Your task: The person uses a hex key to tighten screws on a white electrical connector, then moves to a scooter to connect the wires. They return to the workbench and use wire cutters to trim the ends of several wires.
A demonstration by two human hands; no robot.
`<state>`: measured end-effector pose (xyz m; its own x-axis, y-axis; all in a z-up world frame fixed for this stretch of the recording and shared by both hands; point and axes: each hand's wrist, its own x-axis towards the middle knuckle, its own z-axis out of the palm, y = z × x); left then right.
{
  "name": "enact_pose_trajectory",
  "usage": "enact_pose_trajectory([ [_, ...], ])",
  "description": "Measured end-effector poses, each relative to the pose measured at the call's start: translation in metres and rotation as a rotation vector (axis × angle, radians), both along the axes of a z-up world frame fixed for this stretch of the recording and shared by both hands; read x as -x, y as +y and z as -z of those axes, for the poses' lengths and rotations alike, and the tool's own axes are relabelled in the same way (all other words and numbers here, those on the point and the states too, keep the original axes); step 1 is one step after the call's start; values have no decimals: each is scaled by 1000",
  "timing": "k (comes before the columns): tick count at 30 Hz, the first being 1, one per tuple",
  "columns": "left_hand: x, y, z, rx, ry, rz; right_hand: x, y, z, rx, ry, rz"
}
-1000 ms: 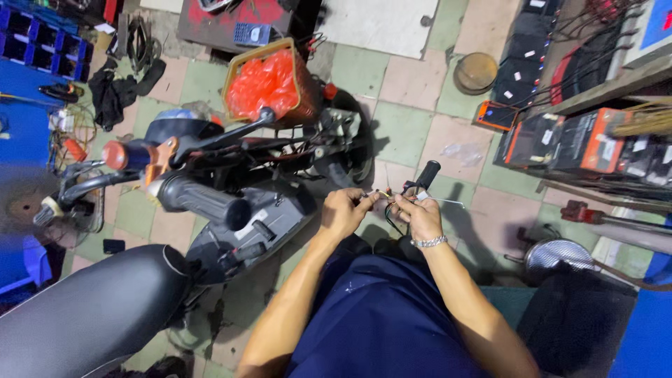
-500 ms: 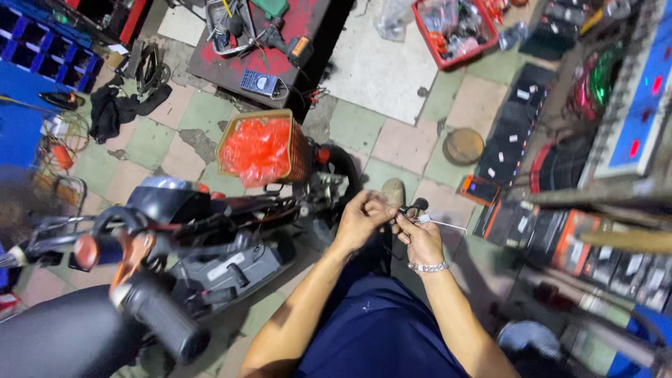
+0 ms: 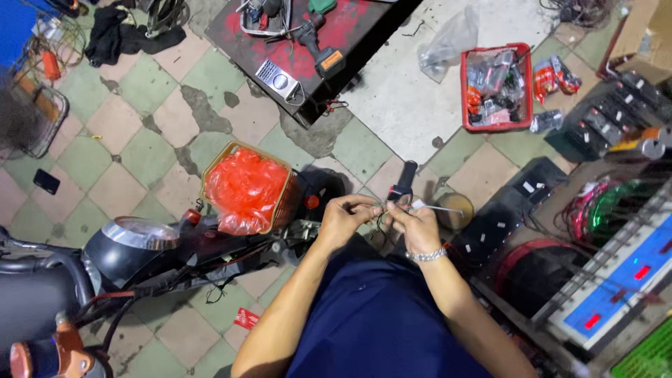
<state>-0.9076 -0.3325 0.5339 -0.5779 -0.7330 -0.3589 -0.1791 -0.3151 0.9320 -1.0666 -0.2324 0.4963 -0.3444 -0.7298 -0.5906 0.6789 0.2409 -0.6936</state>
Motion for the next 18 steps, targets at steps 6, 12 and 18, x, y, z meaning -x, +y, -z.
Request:
enact_pose_trajectory([
  [6,59,-56,16,-21,225,-232,67,-83,9,81,-86,-200],
  [12,122,-140,35,-21,238,-450,150,-172,14,-39,-121,-384],
  [18,186,-206,27,42,74,-561,225,-237,28,24,-137,-467],
])
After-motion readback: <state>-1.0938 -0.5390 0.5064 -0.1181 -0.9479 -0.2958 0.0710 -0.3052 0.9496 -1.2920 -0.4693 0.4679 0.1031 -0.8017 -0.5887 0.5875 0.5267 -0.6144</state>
